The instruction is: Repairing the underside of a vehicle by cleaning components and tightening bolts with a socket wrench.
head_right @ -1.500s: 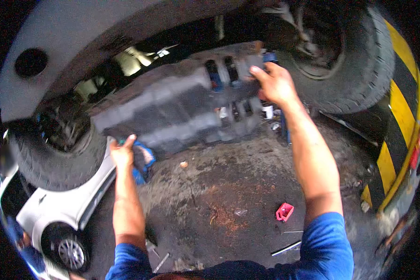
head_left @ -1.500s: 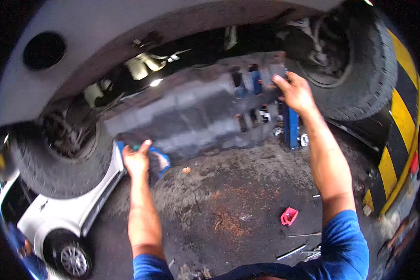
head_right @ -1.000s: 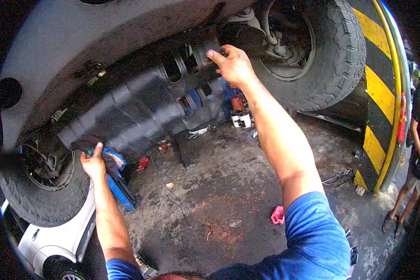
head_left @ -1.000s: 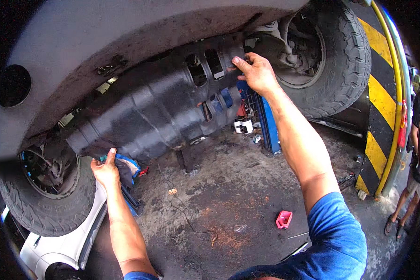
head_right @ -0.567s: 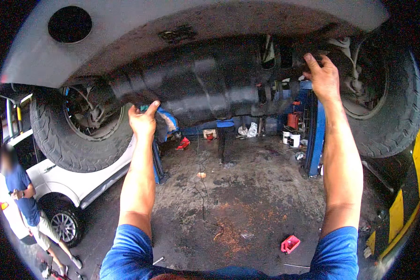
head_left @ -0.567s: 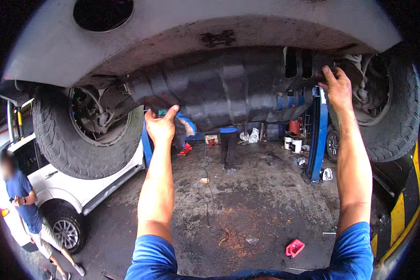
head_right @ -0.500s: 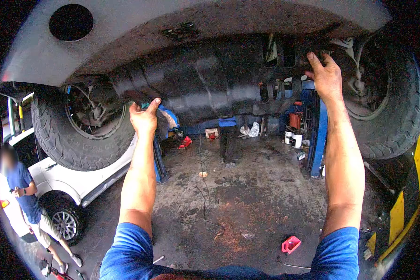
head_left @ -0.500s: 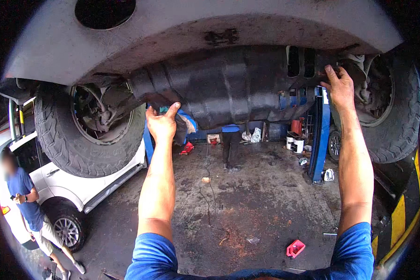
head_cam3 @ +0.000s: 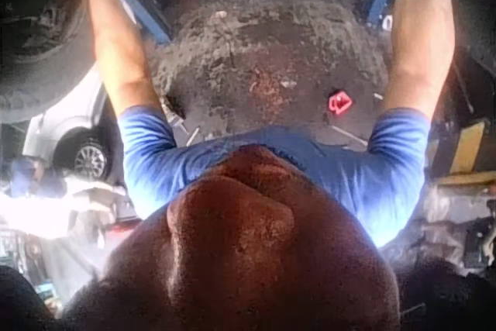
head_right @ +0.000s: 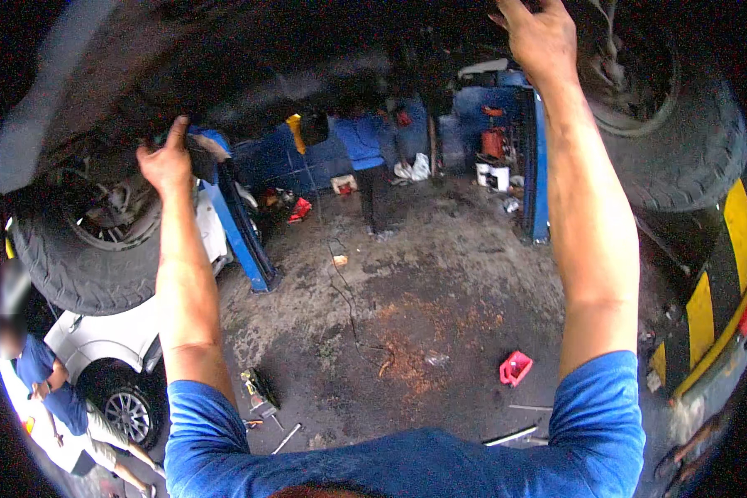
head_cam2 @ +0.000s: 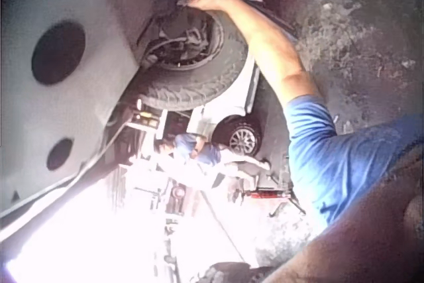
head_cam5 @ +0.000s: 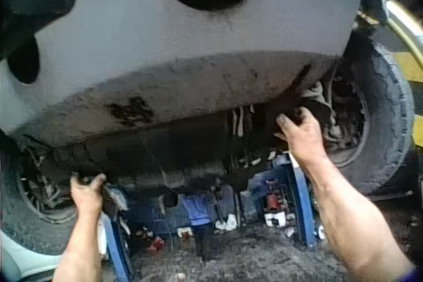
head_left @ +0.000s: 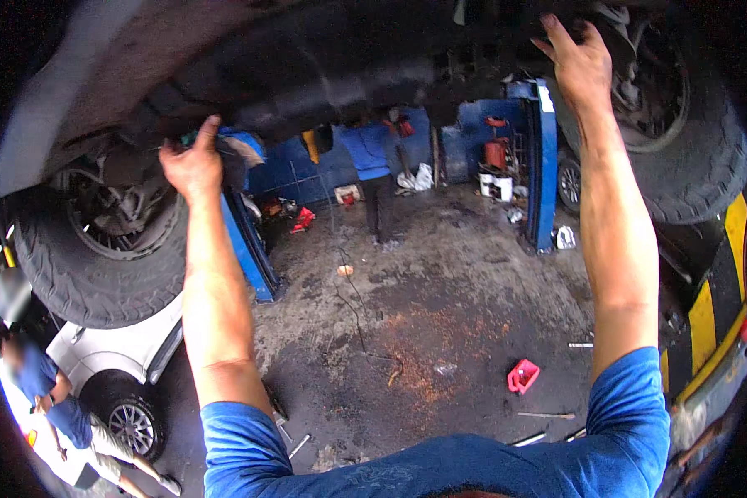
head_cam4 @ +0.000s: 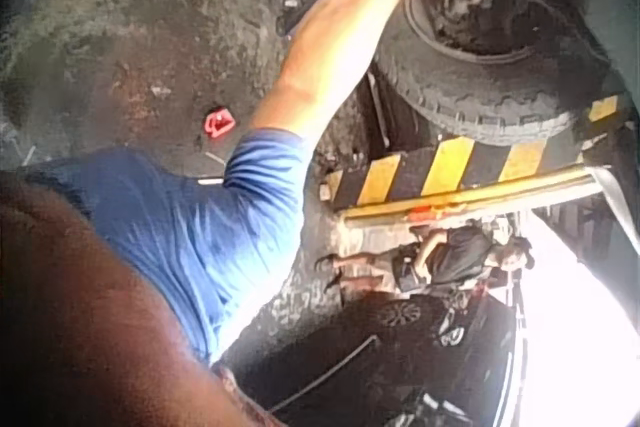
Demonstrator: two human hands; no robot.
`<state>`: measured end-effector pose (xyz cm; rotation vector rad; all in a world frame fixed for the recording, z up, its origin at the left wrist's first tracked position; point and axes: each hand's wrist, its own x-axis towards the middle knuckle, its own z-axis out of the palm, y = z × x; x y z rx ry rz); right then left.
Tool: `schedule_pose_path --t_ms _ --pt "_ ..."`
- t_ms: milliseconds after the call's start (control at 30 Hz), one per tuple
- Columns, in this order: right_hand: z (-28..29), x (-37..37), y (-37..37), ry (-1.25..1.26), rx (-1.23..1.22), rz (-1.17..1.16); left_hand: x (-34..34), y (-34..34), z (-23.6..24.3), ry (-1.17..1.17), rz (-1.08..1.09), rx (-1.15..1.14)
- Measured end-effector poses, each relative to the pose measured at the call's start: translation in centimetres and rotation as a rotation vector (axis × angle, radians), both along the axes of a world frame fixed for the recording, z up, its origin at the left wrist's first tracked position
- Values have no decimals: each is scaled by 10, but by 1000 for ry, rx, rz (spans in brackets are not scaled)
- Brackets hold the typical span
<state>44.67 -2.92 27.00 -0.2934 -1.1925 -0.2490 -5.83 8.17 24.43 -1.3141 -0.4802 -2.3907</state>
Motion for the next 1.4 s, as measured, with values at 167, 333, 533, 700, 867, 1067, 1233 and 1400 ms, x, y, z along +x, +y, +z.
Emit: schedule_pose_path --t_ms 167,333,533,700,867,1067,1233,1400 --pt "-1 -14 0 74 109 177 13 3 11 39 -64 75" --pt "-3 -25 10 107 244 160 23 0 16 25 -58 82" --pt "1 -37 11 178 340 19 -13 3 43 326 -1239 70" --pt "3 -48 13 304 274 -62 11 11 29 116 -537 234" --pt "11 -43 19 301 346 -1 4 31 26 112 -311 193" --pt "8 -50 17 319 423 -51 -56 38 42 225 -967 81" --pt "9 -61 -7 338 408 -328 -6 29 31 152 -634 109" --pt "10 -60 2 368 569 -314 -71 62 47 556 -1334 8"
